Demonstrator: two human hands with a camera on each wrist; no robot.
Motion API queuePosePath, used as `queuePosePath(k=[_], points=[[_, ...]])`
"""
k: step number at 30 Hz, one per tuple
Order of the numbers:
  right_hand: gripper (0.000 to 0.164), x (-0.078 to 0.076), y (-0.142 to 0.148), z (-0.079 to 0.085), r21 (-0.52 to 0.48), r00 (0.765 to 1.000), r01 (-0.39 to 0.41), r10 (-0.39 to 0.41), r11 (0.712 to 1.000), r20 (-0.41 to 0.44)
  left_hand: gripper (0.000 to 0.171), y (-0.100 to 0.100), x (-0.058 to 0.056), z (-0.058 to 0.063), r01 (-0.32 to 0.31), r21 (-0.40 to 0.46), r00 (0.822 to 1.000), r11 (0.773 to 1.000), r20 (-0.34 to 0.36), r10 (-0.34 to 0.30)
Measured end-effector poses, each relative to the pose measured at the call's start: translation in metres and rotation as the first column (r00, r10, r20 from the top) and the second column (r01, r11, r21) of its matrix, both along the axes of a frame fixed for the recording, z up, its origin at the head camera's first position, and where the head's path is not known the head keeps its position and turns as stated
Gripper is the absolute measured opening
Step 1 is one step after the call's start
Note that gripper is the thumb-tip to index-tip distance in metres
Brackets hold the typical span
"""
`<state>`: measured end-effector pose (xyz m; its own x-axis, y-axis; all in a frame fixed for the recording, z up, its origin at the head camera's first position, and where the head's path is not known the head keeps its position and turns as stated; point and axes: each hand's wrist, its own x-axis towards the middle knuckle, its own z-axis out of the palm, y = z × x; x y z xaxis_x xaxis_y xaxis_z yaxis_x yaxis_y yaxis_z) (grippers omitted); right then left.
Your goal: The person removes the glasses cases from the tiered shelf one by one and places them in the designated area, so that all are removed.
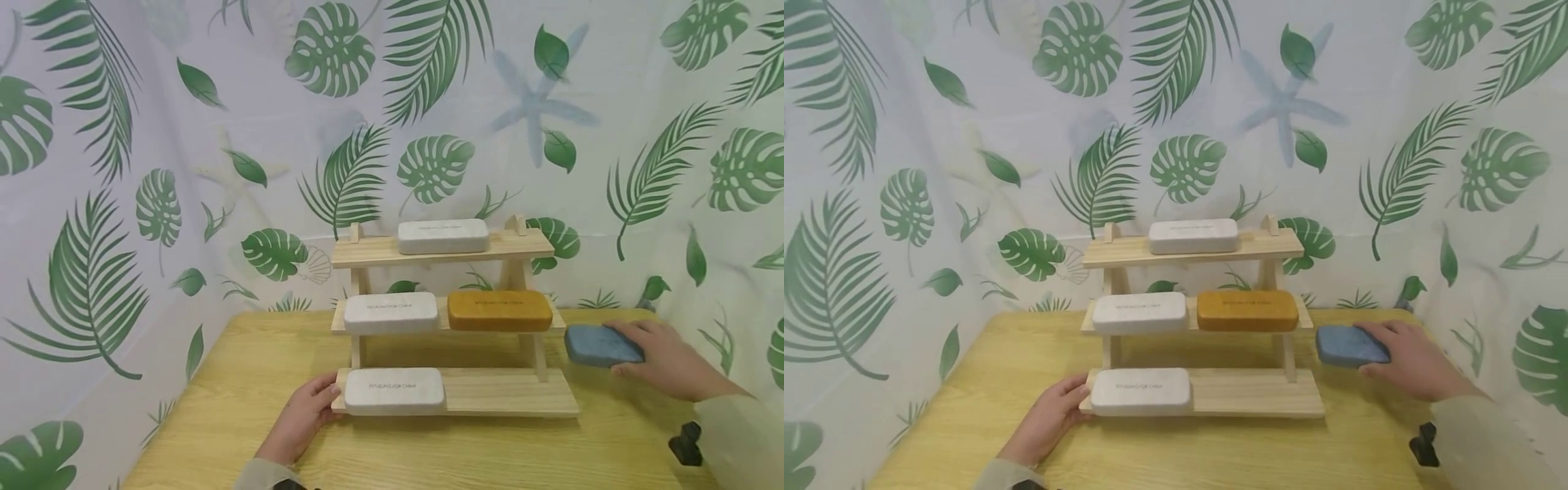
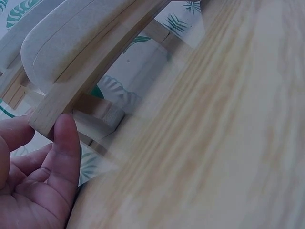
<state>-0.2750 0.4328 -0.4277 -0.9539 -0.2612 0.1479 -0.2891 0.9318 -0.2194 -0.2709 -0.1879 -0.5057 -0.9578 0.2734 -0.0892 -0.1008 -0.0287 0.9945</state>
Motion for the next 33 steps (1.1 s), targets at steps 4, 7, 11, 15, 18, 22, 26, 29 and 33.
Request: queuePosePath(k=[4, 7, 11, 15, 18, 22, 26, 29, 33], points=[[0.091, -0.010, 0.004, -0.006, -0.027, 1.000, 0.015, -0.015, 1.000, 0.022, 0.061, -0.001, 0.001, 0.001, -0.003, -0.001, 1.000, 1.000, -0.001, 0.003], [0.092, -0.015, 0.006, -0.010, -0.029, 0.999, 0.025, -0.024, 0.999, 0.026, 0.061, -0.001, 0.001, 0.002, -0.003, -0.003, 1.000, 1.000, 0.002, 0.003], [0.091, -0.022, 0.007, -0.017, -0.028, 0.999, 0.030, -0.029, 0.999, 0.017, 0.061, -0.002, 0.002, 0.000, -0.005, -0.003, 1.000, 1.000, 0.003, 0.005], [0.090, -0.032, 0.009, -0.028, -0.012, 0.999, 0.036, -0.036, 0.999, 0.027, 0.061, -0.004, 0.003, -0.004, 0.003, 0.002, 1.000, 1.000, -0.005, -0.003], [0.089, -0.038, 0.010, -0.035, 0.001, 0.999, 0.036, -0.036, 0.999, 0.037, 0.062, -0.005, 0.003, -0.006, 0.009, 0.007, 1.000, 1.000, -0.007, -0.009], [0.089, -0.045, 0.014, -0.040, 0.004, 0.999, 0.028, -0.028, 1.000, 0.039, 0.062, -0.004, 0.000, -0.005, 0.020, -0.001, 1.000, 1.000, -0.019, -0.020], [0.090, -0.050, 0.017, -0.041, 0.014, 0.998, 0.048, -0.048, 0.999, 0.048, 0.061, -0.002, -0.003, -0.003, 0.025, -0.004, 0.999, 1.000, -0.031, -0.025], [0.093, -0.052, 0.018, -0.042, 0.019, 0.995, 0.074, -0.075, 0.997, 0.067, 0.060, -0.002, -0.004, -0.001, 0.023, -0.003, 0.999, 1.000, -0.028, -0.023], [0.094, -0.053, 0.014, -0.042, 0.019, 0.993, 0.087, -0.088, 0.996, 0.076, 0.058, -0.003, -0.003, 0.000, 0.023, -0.004, 0.999, 1.000, -0.023, -0.024]])
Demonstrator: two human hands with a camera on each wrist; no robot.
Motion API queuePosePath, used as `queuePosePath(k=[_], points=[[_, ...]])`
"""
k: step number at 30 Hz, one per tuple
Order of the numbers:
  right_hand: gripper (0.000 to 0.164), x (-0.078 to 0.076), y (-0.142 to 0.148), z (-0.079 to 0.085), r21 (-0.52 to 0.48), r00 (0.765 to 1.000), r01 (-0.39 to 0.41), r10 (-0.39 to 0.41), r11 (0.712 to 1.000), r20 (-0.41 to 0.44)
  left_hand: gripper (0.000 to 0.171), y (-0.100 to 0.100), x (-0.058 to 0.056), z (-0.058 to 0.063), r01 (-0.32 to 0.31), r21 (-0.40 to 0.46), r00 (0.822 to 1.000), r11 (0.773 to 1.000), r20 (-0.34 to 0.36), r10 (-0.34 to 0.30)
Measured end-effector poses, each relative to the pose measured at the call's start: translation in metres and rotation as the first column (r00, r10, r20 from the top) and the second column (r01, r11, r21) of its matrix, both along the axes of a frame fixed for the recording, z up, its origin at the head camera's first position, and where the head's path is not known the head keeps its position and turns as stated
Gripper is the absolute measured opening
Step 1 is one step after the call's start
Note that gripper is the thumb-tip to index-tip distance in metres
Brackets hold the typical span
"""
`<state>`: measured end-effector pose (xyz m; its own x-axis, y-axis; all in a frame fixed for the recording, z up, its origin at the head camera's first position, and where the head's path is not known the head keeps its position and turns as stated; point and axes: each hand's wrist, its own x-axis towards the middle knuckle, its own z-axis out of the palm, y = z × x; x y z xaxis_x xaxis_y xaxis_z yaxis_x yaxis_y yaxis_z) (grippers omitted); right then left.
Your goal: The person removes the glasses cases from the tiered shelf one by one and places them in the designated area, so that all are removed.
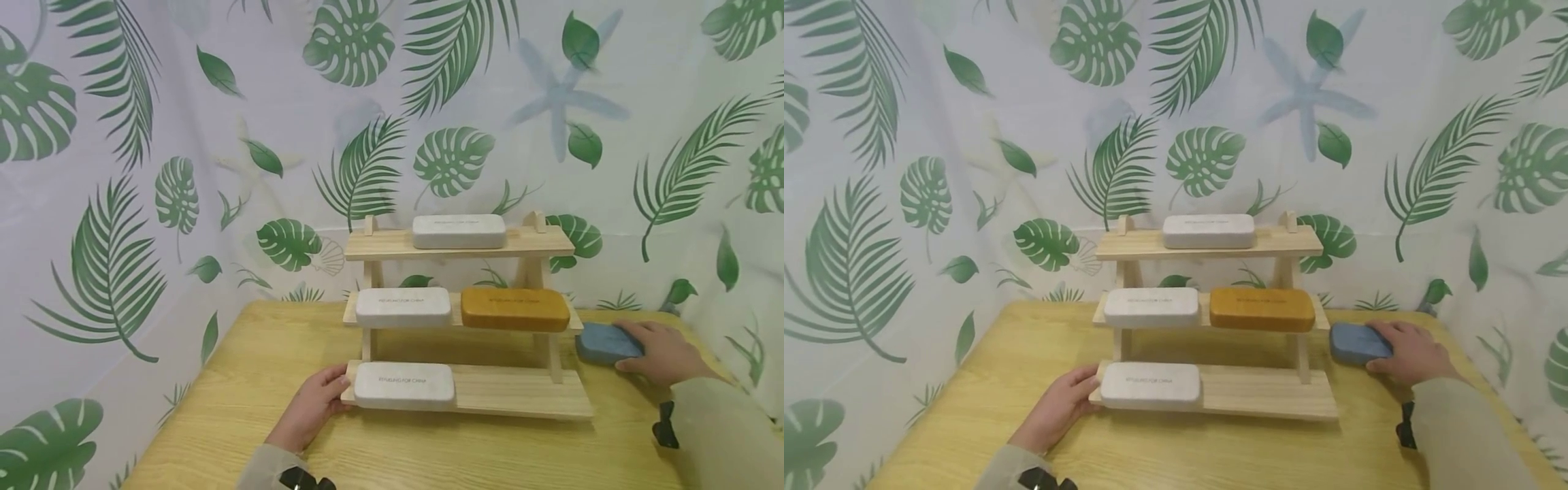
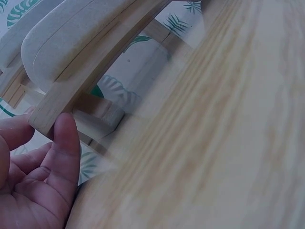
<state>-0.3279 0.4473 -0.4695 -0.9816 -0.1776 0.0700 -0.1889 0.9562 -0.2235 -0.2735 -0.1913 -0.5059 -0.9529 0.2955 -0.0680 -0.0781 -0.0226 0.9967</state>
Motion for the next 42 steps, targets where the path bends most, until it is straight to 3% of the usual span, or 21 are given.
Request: queuePosePath(k=[15, 24, 33, 42], points=[[0.087, 0.001, -0.015, 0.004, 0.024, 1.000, 0.008, -0.008, 1.000, 0.019, 0.057, -0.003, 0.003, -0.002, 0.003, 0.019, 1.000, 1.000, -0.001, -0.003], [0.088, -0.003, -0.010, -0.007, 0.042, 0.999, -0.021, 0.019, 0.999, 0.043, 0.058, -0.003, 0.007, 0.000, 0.007, 0.012, 1.000, 1.000, 0.004, -0.007], [0.097, -0.002, -0.009, -0.012, 0.032, 0.998, 0.029, -0.031, 0.999, 0.056, 0.058, -0.003, 0.004, -0.001, 0.001, 0.017, 1.000, 1.000, 0.000, -0.001], [0.122, -0.001, -0.007, -0.006, 0.032, 0.996, 0.066, -0.068, 0.997, 0.057, 0.058, -0.002, 0.000, -0.003, 0.008, 0.017, 1.000, 1.000, -0.005, -0.008]])
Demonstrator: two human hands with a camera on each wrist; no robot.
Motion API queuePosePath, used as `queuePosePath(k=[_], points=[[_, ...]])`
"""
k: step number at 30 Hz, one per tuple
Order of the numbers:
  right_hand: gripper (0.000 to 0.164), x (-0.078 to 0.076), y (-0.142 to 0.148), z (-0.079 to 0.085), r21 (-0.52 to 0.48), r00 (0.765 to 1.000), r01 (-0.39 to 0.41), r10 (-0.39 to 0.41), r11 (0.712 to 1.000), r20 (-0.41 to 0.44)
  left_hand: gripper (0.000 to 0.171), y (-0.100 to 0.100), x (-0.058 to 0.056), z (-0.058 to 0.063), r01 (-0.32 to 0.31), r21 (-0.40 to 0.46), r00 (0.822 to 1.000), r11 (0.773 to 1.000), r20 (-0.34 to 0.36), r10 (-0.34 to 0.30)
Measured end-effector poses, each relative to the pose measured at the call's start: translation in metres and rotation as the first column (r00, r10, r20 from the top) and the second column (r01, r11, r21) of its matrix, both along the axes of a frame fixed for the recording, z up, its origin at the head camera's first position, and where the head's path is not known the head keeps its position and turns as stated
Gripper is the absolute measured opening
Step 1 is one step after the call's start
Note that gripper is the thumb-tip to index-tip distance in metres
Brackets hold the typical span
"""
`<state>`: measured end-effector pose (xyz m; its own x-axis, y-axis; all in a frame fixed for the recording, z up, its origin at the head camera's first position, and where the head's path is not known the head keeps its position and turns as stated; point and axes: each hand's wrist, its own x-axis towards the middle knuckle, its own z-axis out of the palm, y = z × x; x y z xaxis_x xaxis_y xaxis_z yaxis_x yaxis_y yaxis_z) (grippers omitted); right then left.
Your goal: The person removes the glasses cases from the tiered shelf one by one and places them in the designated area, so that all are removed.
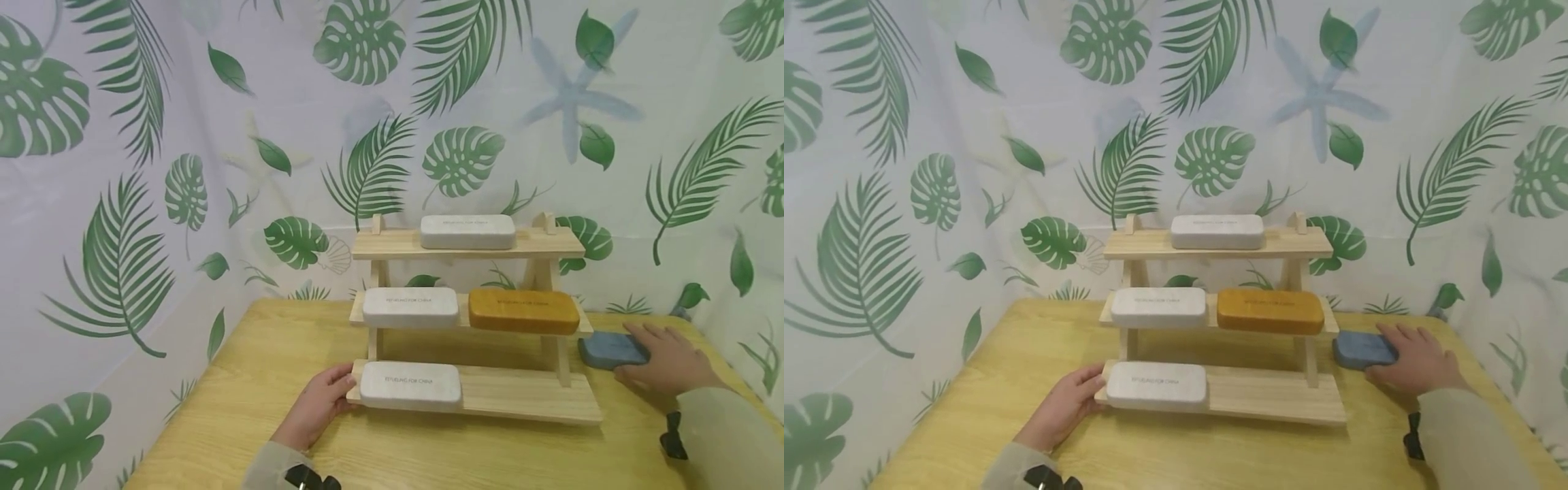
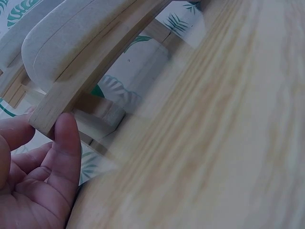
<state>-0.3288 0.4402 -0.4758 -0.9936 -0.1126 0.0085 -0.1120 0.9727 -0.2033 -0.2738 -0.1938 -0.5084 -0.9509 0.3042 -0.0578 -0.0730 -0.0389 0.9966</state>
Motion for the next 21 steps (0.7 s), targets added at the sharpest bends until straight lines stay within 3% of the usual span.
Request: queuePosePath(k=[5, 10, 21], points=[[0.123, 0.002, -0.001, 0.007, 0.011, 0.999, -0.005, 0.005, 1.000, -0.032, 0.057, 0.002, -0.001, 0.001, -0.006, -0.005, 1.000, 1.000, 0.006, 0.006], [0.117, 0.005, -0.002, 0.015, 0.034, 0.985, -0.052, 0.057, 0.998, -0.160, 0.056, 0.003, -0.001, 0.002, -0.003, -0.010, 1.000, 1.000, 0.004, 0.003], [0.111, 0.043, -0.034, 0.057, -0.179, 0.978, -0.042, 0.004, 0.983, -0.209, 0.058, 0.002, 0.001, 0.001, 0.002, -0.007, 1.000, 1.000, 0.006, -0.002]])
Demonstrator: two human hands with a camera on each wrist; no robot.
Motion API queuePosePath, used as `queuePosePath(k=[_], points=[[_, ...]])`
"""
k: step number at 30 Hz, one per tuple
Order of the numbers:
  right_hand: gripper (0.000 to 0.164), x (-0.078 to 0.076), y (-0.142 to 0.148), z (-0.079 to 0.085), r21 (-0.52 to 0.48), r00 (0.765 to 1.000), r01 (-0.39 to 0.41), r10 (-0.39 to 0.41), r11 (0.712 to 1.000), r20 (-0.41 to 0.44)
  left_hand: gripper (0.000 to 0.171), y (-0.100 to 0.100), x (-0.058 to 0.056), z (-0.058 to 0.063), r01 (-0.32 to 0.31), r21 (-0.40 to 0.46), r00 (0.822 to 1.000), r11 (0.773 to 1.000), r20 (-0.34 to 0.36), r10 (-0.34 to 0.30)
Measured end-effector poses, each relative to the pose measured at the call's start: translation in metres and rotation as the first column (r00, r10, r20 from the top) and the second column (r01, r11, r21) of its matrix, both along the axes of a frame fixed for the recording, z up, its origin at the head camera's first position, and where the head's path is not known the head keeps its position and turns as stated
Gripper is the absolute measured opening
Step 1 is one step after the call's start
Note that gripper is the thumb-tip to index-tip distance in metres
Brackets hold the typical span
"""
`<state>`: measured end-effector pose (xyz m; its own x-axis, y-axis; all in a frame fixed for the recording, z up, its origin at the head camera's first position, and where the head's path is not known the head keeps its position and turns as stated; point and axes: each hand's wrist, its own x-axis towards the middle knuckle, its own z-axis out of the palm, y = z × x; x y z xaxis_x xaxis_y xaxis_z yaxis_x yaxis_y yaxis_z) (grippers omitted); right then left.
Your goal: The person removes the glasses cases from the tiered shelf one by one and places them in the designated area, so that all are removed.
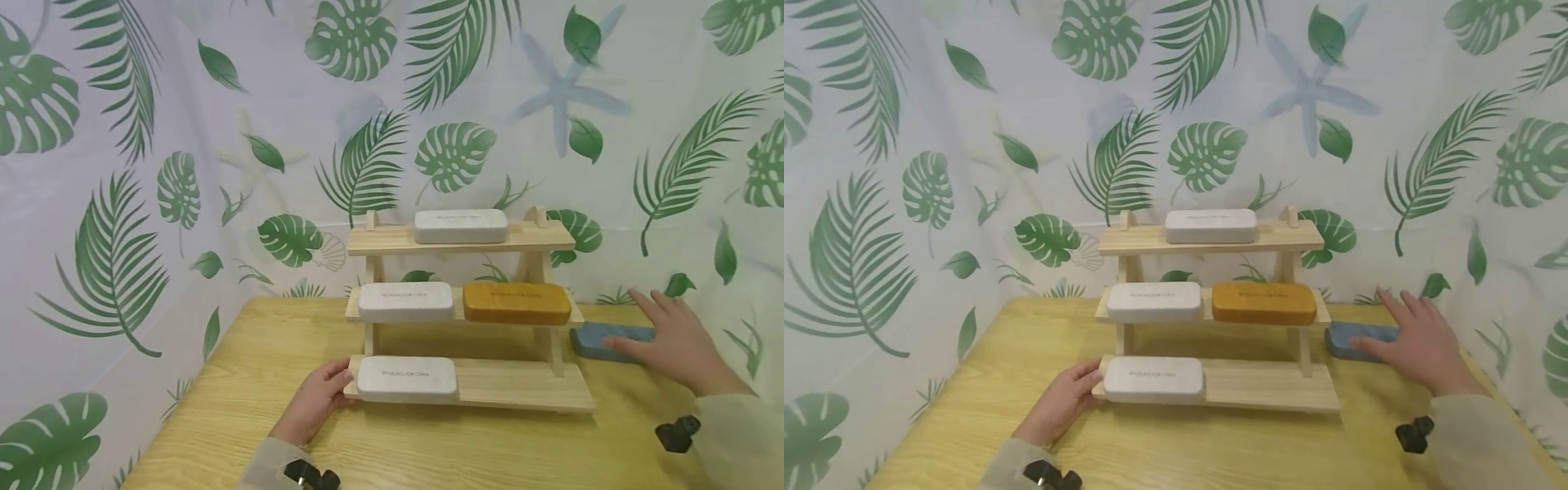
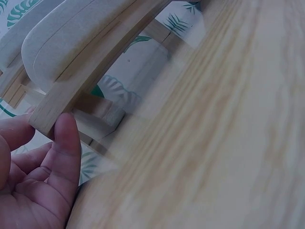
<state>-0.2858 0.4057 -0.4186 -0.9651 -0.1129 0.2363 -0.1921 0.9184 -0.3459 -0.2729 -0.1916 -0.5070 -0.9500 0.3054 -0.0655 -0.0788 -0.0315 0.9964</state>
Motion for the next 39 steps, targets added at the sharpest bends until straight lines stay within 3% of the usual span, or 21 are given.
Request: queuePosePath(k=[6, 17, 26, 33, 39], points=[[0.112, 0.019, -0.020, 0.013, -0.015, 0.997, -0.006, 0.005, 1.000, -0.078, 0.058, 0.001, 0.000, 0.001, -0.002, -0.008, 1.000, 1.000, -0.008, 0.002], [0.111, 0.056, -0.062, 0.032, 0.001, 0.979, -0.088, 0.086, 0.996, -0.183, 0.059, 0.002, 0.003, -0.002, -0.002, 0.000, 1.000, 1.000, 0.004, 0.002], [0.103, 0.079, -0.101, 0.049, -0.005, 0.964, -0.175, 0.171, 0.984, -0.202, 0.060, 0.001, 0.004, -0.002, 0.015, -0.008, 1.000, 1.000, 0.011, -0.015], [0.099, 0.089, -0.142, 0.054, 0.019, 0.938, -0.278, 0.276, 0.960, -0.212, 0.063, 0.001, 0.001, -0.001, 0.015, -0.004, 1.000, 1.000, 0.001, -0.015], [0.100, 0.088, -0.171, 0.045, 0.038, 0.920, -0.334, 0.335, 0.942, -0.204, 0.064, 0.000, 0.000, 0.000, 0.012, -0.013, 1.000, 1.000, 0.002, -0.012]])
